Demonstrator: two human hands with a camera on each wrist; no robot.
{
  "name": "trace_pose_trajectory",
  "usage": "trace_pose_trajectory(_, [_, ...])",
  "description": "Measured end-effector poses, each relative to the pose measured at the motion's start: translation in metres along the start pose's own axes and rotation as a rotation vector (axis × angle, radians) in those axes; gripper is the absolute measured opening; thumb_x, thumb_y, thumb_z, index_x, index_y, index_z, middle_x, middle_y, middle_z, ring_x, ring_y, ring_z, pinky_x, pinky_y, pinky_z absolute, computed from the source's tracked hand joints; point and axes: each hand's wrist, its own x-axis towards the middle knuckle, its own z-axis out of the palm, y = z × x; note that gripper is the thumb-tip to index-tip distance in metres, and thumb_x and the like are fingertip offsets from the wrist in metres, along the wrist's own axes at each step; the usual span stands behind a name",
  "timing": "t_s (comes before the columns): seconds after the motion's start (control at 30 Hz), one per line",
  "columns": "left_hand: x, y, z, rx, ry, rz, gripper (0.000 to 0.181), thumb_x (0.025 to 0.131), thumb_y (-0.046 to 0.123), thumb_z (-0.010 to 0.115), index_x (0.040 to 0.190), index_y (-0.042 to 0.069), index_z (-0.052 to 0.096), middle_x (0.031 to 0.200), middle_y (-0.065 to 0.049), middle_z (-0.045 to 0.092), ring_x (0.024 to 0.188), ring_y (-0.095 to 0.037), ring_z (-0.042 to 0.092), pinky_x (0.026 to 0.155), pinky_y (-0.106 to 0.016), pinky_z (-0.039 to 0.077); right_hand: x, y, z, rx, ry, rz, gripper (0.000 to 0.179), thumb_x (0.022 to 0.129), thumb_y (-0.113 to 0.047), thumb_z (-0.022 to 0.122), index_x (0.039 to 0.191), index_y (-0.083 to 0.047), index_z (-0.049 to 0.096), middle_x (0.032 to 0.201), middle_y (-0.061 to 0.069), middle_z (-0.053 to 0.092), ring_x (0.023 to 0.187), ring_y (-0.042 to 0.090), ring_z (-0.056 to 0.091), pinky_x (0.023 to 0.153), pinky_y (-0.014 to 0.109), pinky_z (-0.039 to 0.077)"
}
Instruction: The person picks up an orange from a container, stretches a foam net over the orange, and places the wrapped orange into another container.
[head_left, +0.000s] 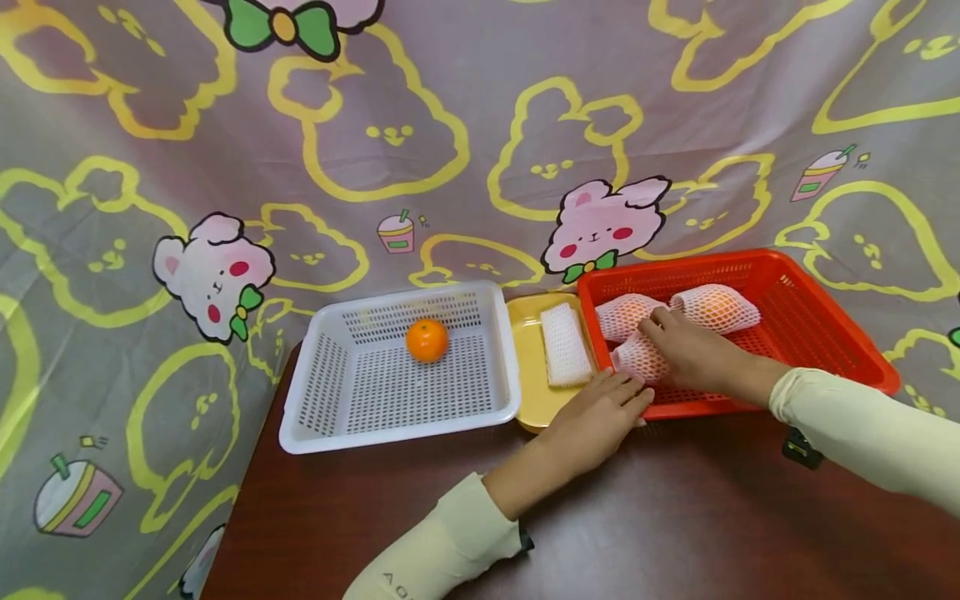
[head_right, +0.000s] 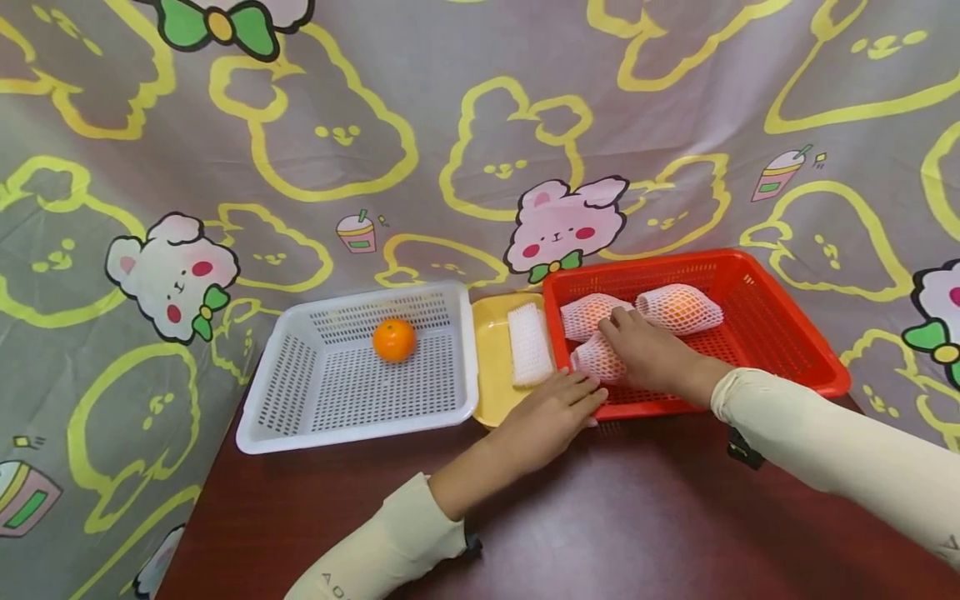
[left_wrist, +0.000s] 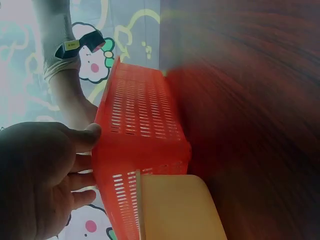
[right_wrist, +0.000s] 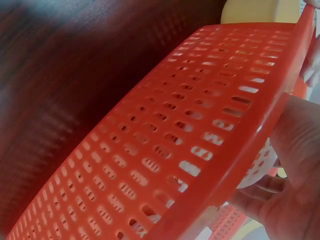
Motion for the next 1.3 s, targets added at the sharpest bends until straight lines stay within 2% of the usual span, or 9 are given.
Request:
trace_pose_trajectory(0.1, [0.0,0.0,0.004,0.025,-0.01,0.004,0.041,0.109,0.035,0.046,0.143,0.017,0.06,0.145,-0.002,0.062,0.142,-0.021,0.052,0.123,-0.035,0.037,-0.002,-0.001,0.0,-0.004,-0.01,0.013,0.065,0.068,-0.016,0.094,0.118,0.001,0.056,0.111,0.021,0.053,0.11,0.05,0.059,0.082,0.057,0.06])
trace_pose_trajectory(0.23, [-0.003,0.0,0.007,0.014,-0.027,-0.006,0.041,0.11,0.033,0.045,0.145,0.018,0.059,0.149,-0.004,0.059,0.145,-0.022,0.049,0.123,-0.035,0.036,-0.003,-0.002,-0.003,-0.006,-0.021,0.033,0.069,0.069,-0.022,0.094,0.12,0.001,0.054,0.115,0.023,0.052,0.122,0.061,0.051,0.084,0.06,0.059])
trace_pose_trajectory(0.37, [-0.004,-0.001,0.007,-0.011,-0.035,-0.016,0.041,0.11,0.033,0.044,0.146,0.018,0.058,0.151,-0.004,0.057,0.146,-0.022,0.047,0.123,-0.034,0.035,-0.003,-0.002,-0.008,0.014,-0.02,0.047,0.075,0.064,-0.025,0.097,0.12,0.0,0.053,0.116,0.024,0.052,0.126,0.063,0.047,0.088,0.062,0.058])
trace_pose_trajectory(0.53, [-0.004,-0.003,0.007,-0.002,-0.02,-0.014,0.041,0.11,0.034,0.044,0.145,0.019,0.059,0.149,-0.003,0.059,0.145,-0.021,0.049,0.123,-0.034,0.036,-0.002,-0.001,-0.01,0.061,-0.063,0.053,0.075,0.063,-0.025,0.097,0.121,-0.001,0.056,0.116,0.022,0.054,0.121,0.055,0.055,0.09,0.061,0.057])
trace_pose_trajectory(0.6, [-0.004,-0.003,0.007,-0.003,-0.004,-0.013,0.041,0.11,0.035,0.045,0.145,0.02,0.06,0.148,-0.002,0.06,0.145,-0.021,0.049,0.123,-0.034,0.036,-0.002,0.0,-0.008,0.072,-0.083,0.048,0.073,0.065,-0.024,0.097,0.121,-0.001,0.057,0.114,0.022,0.055,0.112,0.048,0.06,0.089,0.059,0.057])
trace_pose_trajectory(0.77, [-0.005,-0.002,0.01,-0.035,0.044,-0.012,0.039,0.109,0.035,0.047,0.143,0.021,0.061,0.145,0.001,0.063,0.144,-0.019,0.05,0.123,-0.034,0.036,0.0,0.001,0.0,0.076,-0.114,0.059,0.07,0.067,-0.024,0.096,0.121,-0.001,0.058,0.109,0.021,0.055,0.097,0.035,0.06,0.086,0.057,0.057])
trace_pose_trajectory(0.97, [-0.006,-0.002,0.014,-0.062,0.073,-0.018,0.039,0.109,0.034,0.049,0.142,0.02,0.062,0.145,-0.001,0.063,0.142,-0.019,0.052,0.122,-0.034,0.037,0.002,0.004,0.006,0.053,-0.067,0.037,0.07,0.067,-0.017,0.096,0.12,0.003,0.056,0.111,0.02,0.057,0.101,0.038,0.063,0.091,0.058,0.056])
trace_pose_trajectory(1.3, [-0.006,-0.002,0.018,-0.08,0.106,-0.021,0.038,0.108,0.034,0.049,0.14,0.02,0.065,0.143,-0.001,0.064,0.141,-0.018,0.053,0.122,-0.033,0.037,0.003,0.007,0.008,0.041,-0.086,0.021,0.068,0.068,-0.015,0.095,0.124,0.003,0.059,0.113,0.021,0.06,0.103,0.039,0.064,0.093,0.059,0.055])
